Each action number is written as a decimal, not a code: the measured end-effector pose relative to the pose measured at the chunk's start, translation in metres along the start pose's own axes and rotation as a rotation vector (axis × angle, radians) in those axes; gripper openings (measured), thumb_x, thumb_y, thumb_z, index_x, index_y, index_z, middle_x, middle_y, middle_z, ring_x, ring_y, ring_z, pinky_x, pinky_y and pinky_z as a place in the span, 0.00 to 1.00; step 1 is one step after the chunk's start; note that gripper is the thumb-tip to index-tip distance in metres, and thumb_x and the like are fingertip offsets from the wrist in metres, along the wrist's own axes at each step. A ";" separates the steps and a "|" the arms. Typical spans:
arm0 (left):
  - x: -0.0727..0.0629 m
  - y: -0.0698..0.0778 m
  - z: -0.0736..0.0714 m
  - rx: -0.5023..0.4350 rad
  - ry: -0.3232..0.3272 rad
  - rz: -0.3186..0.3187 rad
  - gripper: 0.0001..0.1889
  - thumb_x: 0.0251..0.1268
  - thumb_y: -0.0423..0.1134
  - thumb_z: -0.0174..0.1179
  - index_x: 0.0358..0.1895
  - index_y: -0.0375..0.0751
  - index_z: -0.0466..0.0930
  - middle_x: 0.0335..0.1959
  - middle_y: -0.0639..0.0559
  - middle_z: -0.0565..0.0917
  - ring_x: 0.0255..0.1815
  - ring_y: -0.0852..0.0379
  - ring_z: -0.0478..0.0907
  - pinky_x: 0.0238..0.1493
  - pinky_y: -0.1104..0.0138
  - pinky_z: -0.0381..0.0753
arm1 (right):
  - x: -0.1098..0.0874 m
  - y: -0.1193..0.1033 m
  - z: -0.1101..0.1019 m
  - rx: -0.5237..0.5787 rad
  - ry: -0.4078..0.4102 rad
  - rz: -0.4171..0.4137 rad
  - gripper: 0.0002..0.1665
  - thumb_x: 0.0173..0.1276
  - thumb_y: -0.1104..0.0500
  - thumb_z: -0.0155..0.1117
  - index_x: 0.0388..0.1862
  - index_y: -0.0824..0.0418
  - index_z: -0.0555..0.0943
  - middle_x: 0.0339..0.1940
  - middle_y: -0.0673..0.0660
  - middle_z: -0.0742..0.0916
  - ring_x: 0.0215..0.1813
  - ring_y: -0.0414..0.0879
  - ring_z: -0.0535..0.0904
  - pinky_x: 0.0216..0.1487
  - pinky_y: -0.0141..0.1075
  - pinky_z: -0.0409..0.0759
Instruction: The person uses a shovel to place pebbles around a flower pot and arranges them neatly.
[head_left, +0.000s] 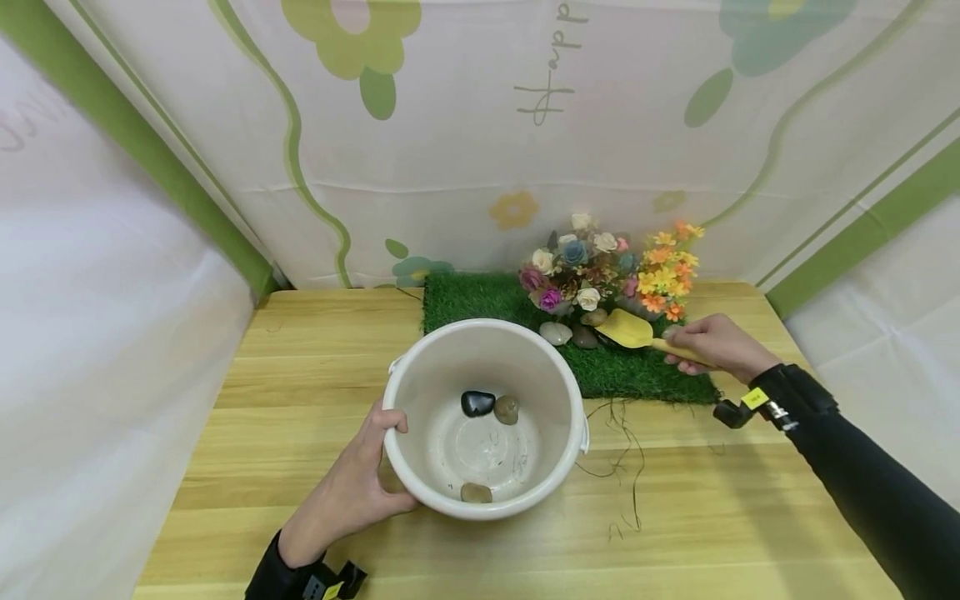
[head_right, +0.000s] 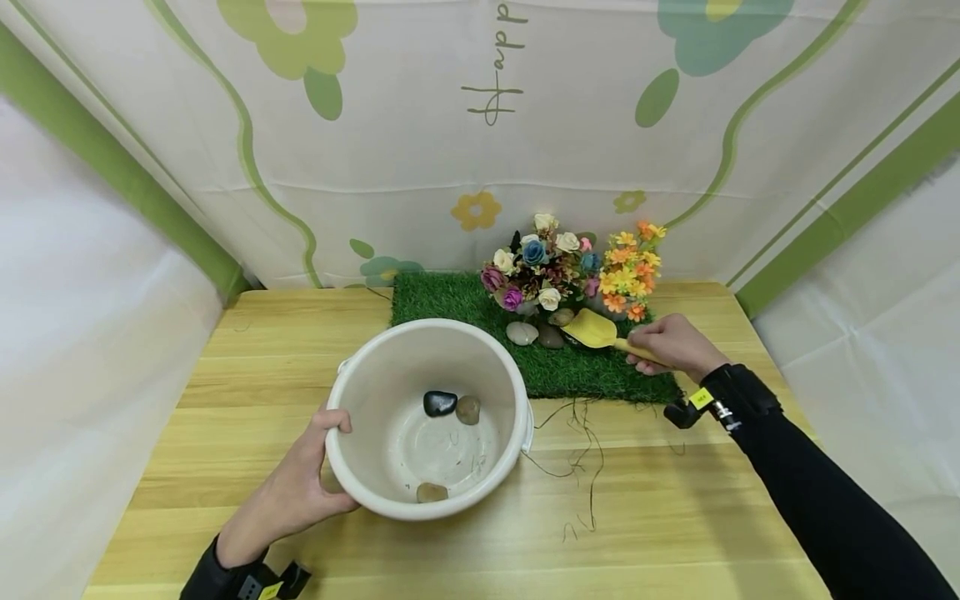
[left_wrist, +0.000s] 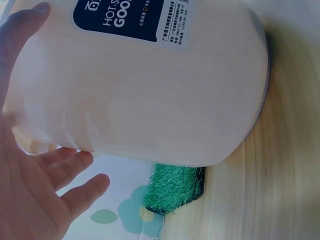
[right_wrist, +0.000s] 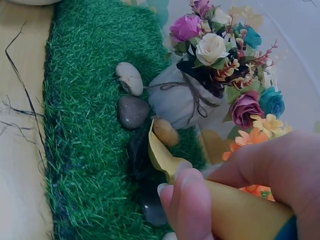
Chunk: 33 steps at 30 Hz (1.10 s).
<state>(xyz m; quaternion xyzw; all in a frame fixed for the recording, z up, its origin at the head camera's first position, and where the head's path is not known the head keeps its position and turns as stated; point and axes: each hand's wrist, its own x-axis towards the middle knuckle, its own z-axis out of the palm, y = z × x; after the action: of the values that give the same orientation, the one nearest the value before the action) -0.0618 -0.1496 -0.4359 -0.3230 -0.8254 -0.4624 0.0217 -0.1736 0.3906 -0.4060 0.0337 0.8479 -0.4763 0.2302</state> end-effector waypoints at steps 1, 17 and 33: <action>0.000 0.000 0.000 0.001 0.001 0.002 0.40 0.47 0.50 0.81 0.52 0.45 0.58 0.82 0.47 0.46 0.73 0.40 0.60 0.54 0.48 0.78 | 0.000 0.000 -0.001 -0.004 -0.001 0.003 0.30 0.81 0.57 0.52 0.67 0.82 0.68 0.42 0.69 0.86 0.35 0.49 0.84 0.39 0.41 0.85; 0.000 0.000 0.001 0.014 0.000 -0.002 0.40 0.47 0.51 0.81 0.52 0.43 0.58 0.82 0.47 0.46 0.74 0.40 0.60 0.54 0.48 0.78 | -0.018 0.023 -0.003 -0.014 0.047 -0.004 0.29 0.82 0.54 0.53 0.66 0.80 0.70 0.45 0.69 0.86 0.33 0.48 0.81 0.37 0.42 0.83; 0.000 0.001 0.001 -0.005 -0.004 -0.022 0.40 0.47 0.50 0.81 0.52 0.47 0.58 0.83 0.48 0.44 0.74 0.41 0.59 0.55 0.48 0.78 | -0.038 0.030 0.062 0.173 0.163 -0.091 0.31 0.83 0.56 0.49 0.71 0.79 0.64 0.48 0.73 0.82 0.38 0.51 0.85 0.42 0.45 0.85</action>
<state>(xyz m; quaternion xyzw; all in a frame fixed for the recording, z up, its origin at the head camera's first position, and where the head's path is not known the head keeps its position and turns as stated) -0.0613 -0.1488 -0.4358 -0.3147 -0.8278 -0.4641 0.0143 -0.1092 0.3620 -0.4417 0.0537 0.8203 -0.5533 0.1347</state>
